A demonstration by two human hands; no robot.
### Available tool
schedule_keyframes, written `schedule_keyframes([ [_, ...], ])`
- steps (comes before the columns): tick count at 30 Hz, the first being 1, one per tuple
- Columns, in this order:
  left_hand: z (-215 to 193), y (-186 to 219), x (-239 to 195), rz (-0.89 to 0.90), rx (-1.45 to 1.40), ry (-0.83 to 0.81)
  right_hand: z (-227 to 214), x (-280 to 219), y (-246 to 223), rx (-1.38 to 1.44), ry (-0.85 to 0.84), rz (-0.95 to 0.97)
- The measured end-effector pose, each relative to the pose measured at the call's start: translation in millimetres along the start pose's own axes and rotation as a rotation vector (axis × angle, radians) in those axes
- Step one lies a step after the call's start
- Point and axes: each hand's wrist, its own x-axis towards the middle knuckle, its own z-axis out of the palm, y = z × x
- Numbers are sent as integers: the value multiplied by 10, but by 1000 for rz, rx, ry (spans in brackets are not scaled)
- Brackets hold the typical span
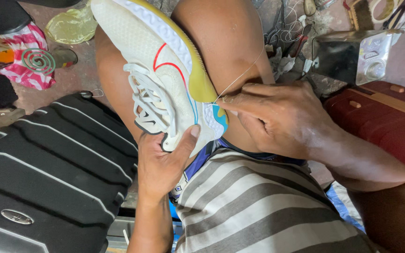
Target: The person sits on the floor and sews the side of a white sneaker using a needle and thread. They repeatedly push the needle through the shoe's upper and pull the thread tight to secure the stitching.
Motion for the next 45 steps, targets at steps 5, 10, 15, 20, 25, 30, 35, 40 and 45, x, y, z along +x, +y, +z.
schedule_keyframes([
  [5, 27, 43, 10, 166, 75, 44, -68, 136, -84, -136, -96, -39],
  [10, 61, 60, 1, 282, 119, 84, -41, 228, -119, -173, -97, -103],
  [15, 70, 66, 22, 273, 132, 107, 144, 376, -138, -281, -160, -48],
  [20, 59, -144, -123, 212, 147, 202, 110, 366, -61, -208, -162, -96],
  [25, -145, -571, -581, 142, -271, 463, 72, 281, 87, -55, -94, -96],
  [30, -458, -845, -579, 101, 27, 696, 121, 214, 119, 35, -19, -61],
  [35, -152, -695, -540, 317, 115, 458, 104, 175, 118, 36, -31, 48],
  [40, -221, -805, -558, 171, 73, 402, 58, 171, 131, 173, -36, 43],
  [45, -294, -909, -691, 305, -234, 259, 123, 145, 168, 185, -33, -12],
])
